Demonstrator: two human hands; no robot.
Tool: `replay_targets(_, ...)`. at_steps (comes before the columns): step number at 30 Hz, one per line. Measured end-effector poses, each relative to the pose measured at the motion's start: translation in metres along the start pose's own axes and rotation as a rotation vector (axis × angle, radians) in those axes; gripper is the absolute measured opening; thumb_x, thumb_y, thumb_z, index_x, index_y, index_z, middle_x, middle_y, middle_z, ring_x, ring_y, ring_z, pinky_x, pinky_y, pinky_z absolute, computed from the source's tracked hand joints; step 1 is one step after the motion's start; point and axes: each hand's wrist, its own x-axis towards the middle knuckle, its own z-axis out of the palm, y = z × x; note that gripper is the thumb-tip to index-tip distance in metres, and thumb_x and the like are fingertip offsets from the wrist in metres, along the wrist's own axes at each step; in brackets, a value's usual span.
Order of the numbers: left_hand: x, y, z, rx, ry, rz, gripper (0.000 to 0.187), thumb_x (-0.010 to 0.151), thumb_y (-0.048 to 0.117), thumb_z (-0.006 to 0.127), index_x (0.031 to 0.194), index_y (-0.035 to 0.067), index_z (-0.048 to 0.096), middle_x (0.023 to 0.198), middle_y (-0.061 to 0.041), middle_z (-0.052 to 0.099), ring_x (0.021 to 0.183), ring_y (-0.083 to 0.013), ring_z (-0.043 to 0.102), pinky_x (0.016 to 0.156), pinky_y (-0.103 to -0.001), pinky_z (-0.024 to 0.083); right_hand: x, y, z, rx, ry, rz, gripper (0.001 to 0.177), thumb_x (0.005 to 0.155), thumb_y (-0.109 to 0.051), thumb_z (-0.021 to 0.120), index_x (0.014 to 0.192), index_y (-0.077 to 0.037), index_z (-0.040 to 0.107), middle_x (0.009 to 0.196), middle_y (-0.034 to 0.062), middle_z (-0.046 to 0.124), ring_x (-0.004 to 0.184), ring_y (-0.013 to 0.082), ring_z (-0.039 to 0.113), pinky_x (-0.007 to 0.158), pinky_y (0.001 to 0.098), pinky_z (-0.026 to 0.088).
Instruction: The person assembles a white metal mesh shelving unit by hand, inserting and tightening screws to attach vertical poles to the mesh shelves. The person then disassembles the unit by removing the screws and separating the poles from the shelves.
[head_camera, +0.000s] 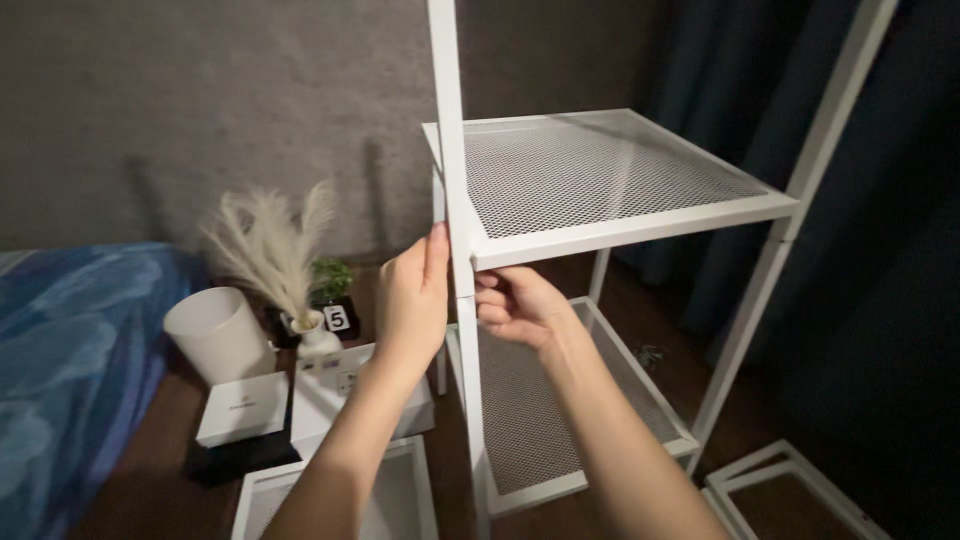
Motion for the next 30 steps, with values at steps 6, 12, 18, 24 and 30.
replay_targets(6,-0.012,-0.002,-0.005,0.004,0.056,0.179,0.036,0.109,0.031,0.046,0.100,0.003,0.066,0.082,-0.020,0.068,0.071,-0.0355,0.066,0.062,-0.041,0.050,-0.002,0.001,0.009,0.053,0.093,-0.072,0.022,0.099,-0.019,0.063,0.083,-0.004,0.057,0.070,-0.0024,0.047,0.050,0.0058,0.029,0.040,0.0215,0.023)
replay_targets(12,-0.020,-0.012,-0.006,-0.256,0.003,0.183,0.013,0.105,0.014,0.056,0.105,0.002,0.056,0.074,-0.007,0.063,0.059,-0.0143,0.059,0.053,-0.028,0.046,0.001,0.001,-0.002,0.000,0.020,-0.096,0.024,0.101,-0.019,0.062,0.082,-0.005,0.056,0.067,-0.0028,0.045,0.049,0.0055,0.029,0.039,0.0215,0.023)
replay_targets(18,-0.012,-0.027,-0.008,-0.507,-0.094,0.160,0.012,0.100,0.003,0.065,0.110,0.000,0.061,0.083,-0.005,0.069,0.068,-0.0082,0.066,0.052,-0.023,0.053,-0.006,-0.011,0.007,-0.128,0.024,-0.012,0.023,0.101,-0.020,0.059,0.081,-0.009,0.057,0.061,-0.0037,0.042,0.044,0.0053,0.026,0.036,0.0203,0.023)
replay_targets(24,-0.007,-0.032,-0.007,-0.556,-0.117,0.171,0.013,0.099,0.004,0.068,0.110,-0.002,0.063,0.093,-0.005,0.070,0.074,-0.0099,0.069,0.058,-0.024,0.059,-0.011,-0.029,0.016,-0.283,0.109,0.021,0.016,0.099,-0.016,0.057,0.089,-0.005,0.063,0.060,-0.0044,0.042,0.044,0.0035,0.026,0.036,0.0189,0.022)
replay_targets(30,-0.004,-0.027,-0.009,-0.554,-0.132,0.166,0.013,0.099,0.005,0.069,0.109,-0.001,0.065,0.094,-0.005,0.071,0.074,-0.0088,0.068,0.055,-0.024,0.058,-0.007,-0.033,0.004,-0.194,0.085,-0.020,0.018,0.101,-0.013,0.058,0.087,-0.003,0.060,0.064,-0.0037,0.044,0.048,0.0048,0.029,0.040,0.0201,0.025)
